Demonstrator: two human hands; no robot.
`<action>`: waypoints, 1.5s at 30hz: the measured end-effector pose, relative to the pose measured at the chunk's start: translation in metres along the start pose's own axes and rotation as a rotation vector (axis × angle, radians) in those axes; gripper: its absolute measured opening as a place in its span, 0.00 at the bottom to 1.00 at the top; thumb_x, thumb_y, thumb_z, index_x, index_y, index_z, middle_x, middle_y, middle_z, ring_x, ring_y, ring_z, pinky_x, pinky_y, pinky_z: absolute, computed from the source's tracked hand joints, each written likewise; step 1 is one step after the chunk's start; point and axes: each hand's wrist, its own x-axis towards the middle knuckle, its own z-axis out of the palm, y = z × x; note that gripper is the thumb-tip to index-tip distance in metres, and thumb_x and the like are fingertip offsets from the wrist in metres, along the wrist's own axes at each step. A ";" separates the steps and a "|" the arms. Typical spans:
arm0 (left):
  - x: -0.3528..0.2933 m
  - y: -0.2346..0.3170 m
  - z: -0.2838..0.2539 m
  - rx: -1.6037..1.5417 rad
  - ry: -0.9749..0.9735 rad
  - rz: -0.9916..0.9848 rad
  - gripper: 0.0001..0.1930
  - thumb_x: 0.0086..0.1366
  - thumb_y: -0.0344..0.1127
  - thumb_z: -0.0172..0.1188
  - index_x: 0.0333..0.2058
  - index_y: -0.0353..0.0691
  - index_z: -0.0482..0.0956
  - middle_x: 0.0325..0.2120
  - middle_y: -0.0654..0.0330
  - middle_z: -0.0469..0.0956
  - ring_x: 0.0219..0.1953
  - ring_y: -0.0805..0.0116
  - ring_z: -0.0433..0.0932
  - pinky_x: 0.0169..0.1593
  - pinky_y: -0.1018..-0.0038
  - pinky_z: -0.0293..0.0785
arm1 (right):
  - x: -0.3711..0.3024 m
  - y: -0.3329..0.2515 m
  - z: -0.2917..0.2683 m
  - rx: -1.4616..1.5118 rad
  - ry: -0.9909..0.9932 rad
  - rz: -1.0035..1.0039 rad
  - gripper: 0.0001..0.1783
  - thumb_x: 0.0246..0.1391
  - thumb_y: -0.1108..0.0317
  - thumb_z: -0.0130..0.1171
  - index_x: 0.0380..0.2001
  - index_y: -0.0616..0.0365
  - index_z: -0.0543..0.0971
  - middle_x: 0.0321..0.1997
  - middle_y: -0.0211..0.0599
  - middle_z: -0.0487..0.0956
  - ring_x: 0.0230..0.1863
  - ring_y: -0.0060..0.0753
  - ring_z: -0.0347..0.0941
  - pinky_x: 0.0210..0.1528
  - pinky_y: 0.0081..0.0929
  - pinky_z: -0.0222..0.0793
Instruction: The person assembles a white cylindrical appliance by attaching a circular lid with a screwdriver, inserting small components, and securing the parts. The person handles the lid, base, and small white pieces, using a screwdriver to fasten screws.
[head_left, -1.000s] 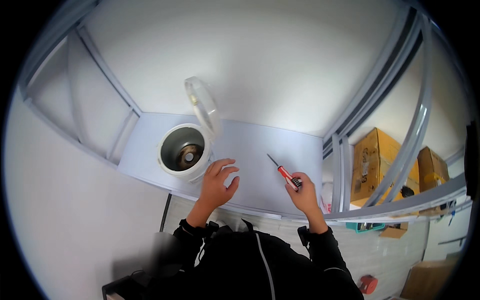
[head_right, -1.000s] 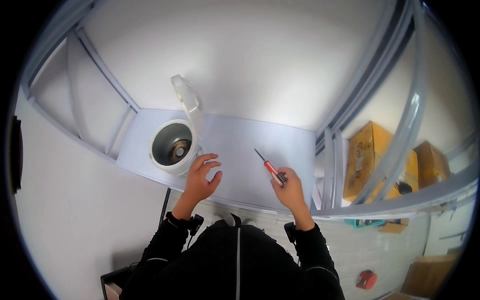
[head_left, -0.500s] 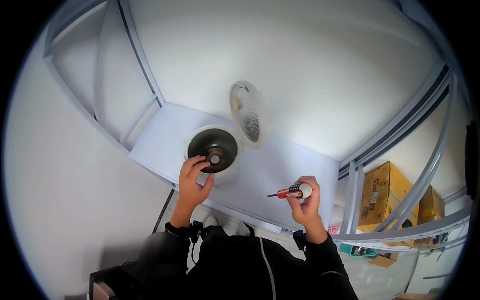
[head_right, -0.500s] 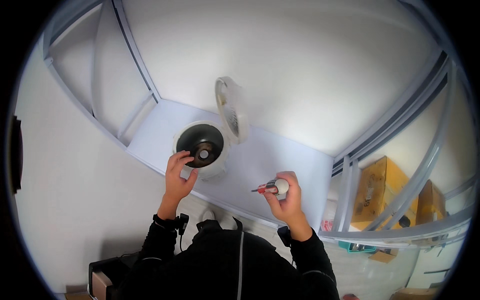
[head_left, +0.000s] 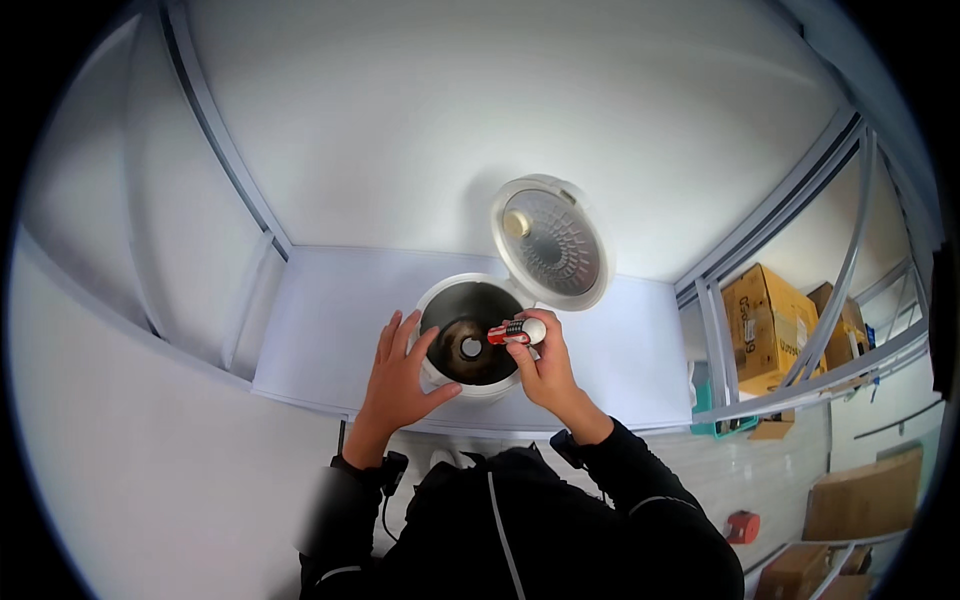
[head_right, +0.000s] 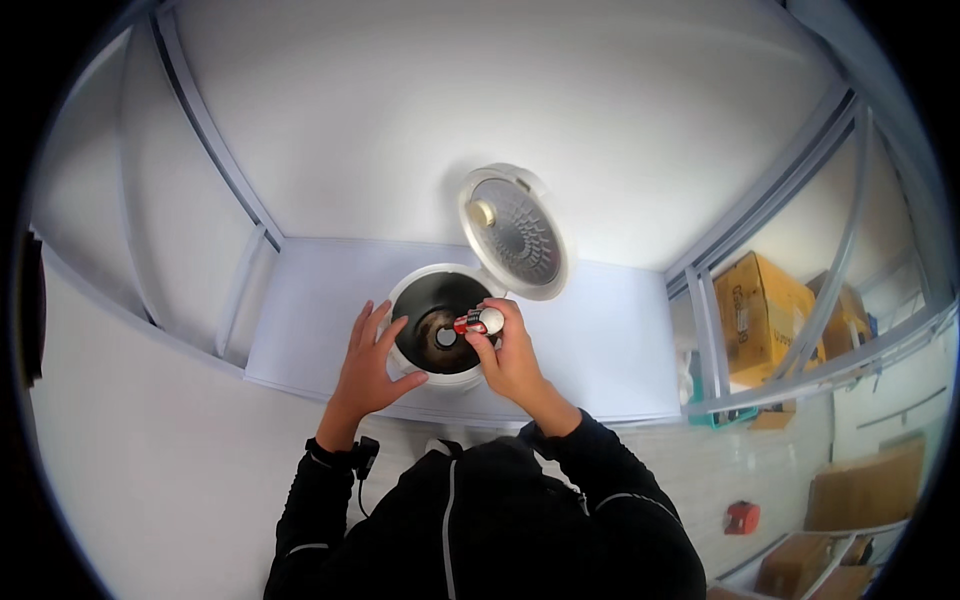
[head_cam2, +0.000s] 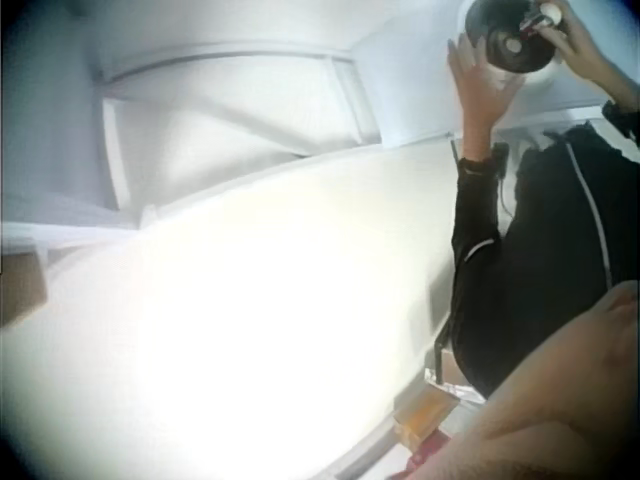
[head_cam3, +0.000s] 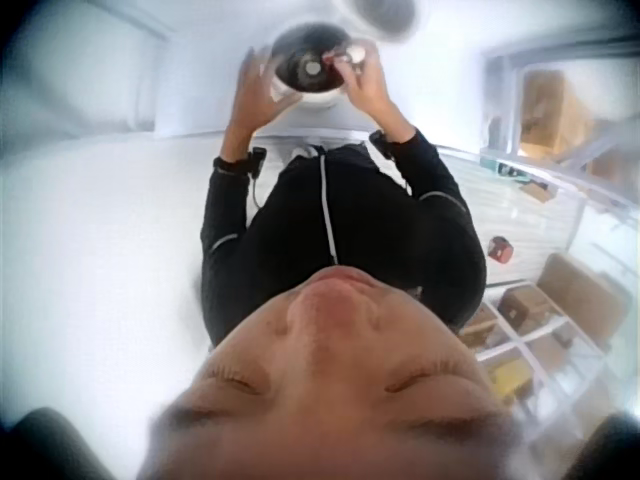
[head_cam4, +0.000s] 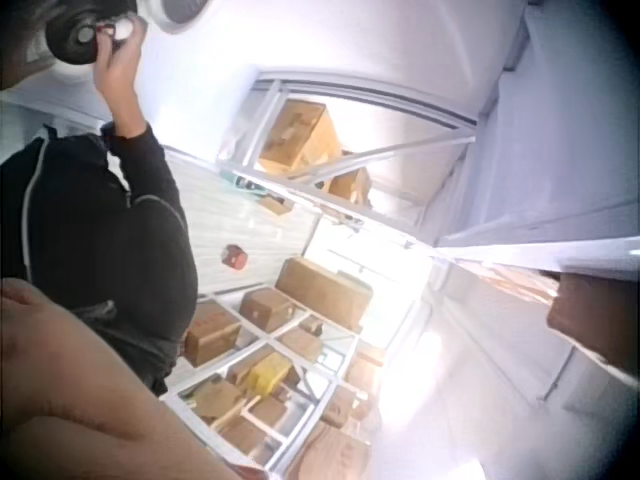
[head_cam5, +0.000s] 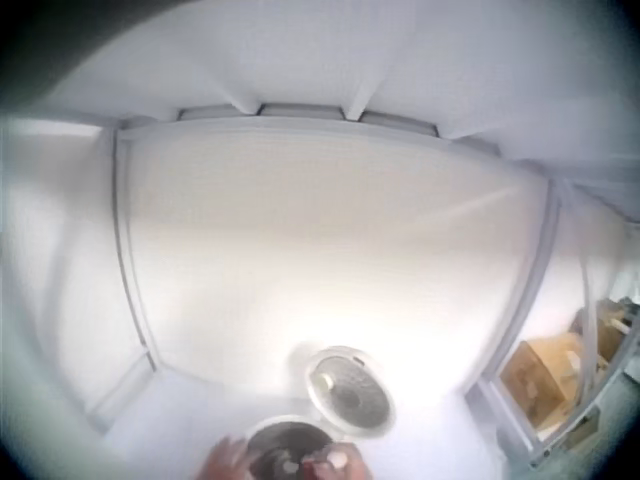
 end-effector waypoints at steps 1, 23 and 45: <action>-0.001 -0.005 0.003 -0.022 -0.020 -0.008 0.42 0.57 0.55 0.76 0.65 0.38 0.73 0.74 0.44 0.56 0.76 0.31 0.50 0.74 0.41 0.56 | -0.003 0.004 0.009 0.025 0.011 0.026 0.27 0.68 0.68 0.63 0.64 0.63 0.65 0.57 0.50 0.74 0.55 0.46 0.78 0.57 0.36 0.74; -0.005 -0.021 0.019 -0.151 -0.108 -0.072 0.45 0.58 0.55 0.76 0.66 0.35 0.70 0.77 0.41 0.49 0.76 0.29 0.49 0.75 0.41 0.52 | -0.002 0.001 0.030 -0.287 -0.032 0.083 0.26 0.65 0.63 0.65 0.60 0.60 0.67 0.57 0.54 0.75 0.49 0.65 0.77 0.50 0.46 0.75; -0.003 -0.005 0.013 -0.036 -0.186 -0.206 0.42 0.60 0.58 0.74 0.67 0.42 0.72 0.79 0.45 0.47 0.79 0.32 0.46 0.76 0.43 0.53 | 0.001 0.000 0.023 -0.270 -0.061 0.048 0.26 0.64 0.63 0.65 0.60 0.61 0.69 0.55 0.55 0.72 0.47 0.66 0.77 0.47 0.50 0.74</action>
